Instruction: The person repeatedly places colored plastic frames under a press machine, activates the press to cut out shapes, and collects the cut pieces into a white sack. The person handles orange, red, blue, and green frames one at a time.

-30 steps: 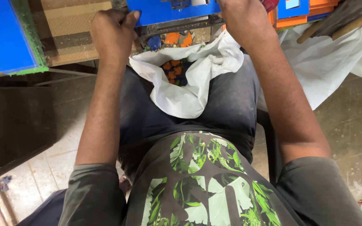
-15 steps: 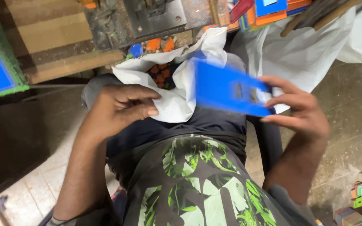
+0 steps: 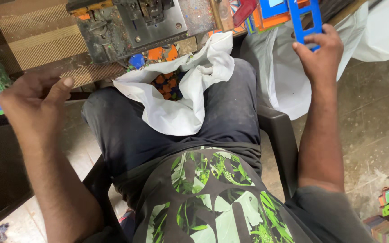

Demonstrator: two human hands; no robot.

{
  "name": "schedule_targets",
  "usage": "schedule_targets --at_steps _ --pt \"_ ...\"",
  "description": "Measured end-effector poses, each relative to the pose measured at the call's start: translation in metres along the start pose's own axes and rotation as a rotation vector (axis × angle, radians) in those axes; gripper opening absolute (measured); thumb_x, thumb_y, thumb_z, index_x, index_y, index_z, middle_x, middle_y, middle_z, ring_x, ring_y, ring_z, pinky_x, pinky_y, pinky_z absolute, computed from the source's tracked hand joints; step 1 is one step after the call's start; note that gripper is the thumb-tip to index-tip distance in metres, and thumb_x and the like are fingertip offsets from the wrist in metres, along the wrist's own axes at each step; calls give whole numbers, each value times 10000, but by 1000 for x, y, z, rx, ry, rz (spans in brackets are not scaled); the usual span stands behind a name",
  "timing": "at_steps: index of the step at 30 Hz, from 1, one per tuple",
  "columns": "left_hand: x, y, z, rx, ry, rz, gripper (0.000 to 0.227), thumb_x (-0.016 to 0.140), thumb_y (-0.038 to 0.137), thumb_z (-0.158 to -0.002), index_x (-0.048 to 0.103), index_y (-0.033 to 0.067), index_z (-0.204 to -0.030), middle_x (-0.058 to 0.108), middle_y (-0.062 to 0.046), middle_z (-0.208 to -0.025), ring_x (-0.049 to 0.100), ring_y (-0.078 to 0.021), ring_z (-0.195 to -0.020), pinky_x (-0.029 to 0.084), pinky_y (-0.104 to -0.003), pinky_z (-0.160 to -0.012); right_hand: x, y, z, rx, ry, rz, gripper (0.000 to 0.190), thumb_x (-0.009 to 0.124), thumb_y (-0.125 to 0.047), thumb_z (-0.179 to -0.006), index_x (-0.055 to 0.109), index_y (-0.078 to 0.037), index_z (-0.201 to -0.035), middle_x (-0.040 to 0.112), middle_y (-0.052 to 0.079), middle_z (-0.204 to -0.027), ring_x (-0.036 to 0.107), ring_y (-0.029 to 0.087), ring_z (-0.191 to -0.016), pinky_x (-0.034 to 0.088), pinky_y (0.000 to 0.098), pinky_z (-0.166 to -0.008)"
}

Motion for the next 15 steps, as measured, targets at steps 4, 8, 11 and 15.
schedule_targets --at_steps 4,8,11,15 --pt "-27 -43 6 -63 55 34 222 807 27 -971 702 -26 -1160 737 -66 -1019 721 -114 -914 588 -237 -832 11 -2 -35 -118 204 8 214 826 -35 -786 758 42 -974 665 225 -1167 671 373 -1027 536 437 -830" --pt "-63 -91 16 86 164 -166 246 797 2 -1064 671 -56 -1268 736 -133 -1157 708 -187 -1065 591 -313 -939 35 -6 -68 -224 324 83 183 755 10 -828 731 51 -1005 658 226 -1071 643 404 -958 503 475 -804" --pt "-89 -120 13 61 265 -167 297 739 47 -1051 655 -35 -1324 720 -139 -1171 671 -216 -1016 551 -320 -898 57 -3 -97 -209 412 284 135 750 -23 -859 713 20 -981 666 190 -1013 642 396 -934 493 480 -801" --pt "-128 -123 3 380 448 -586 437 860 142 -912 651 -25 -1258 673 -179 -1226 629 -354 -1117 494 -443 -981 131 -24 -111 -225 327 116 170 774 -19 -863 719 16 -1019 673 189 -1046 653 386 -961 508 462 -822"
Point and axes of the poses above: each hand's wrist, its own z-axis away from the middle knuckle, its own x-axis out of the palm, y = z × x, the point moved 5 cm from there along -z, towards the middle knuckle
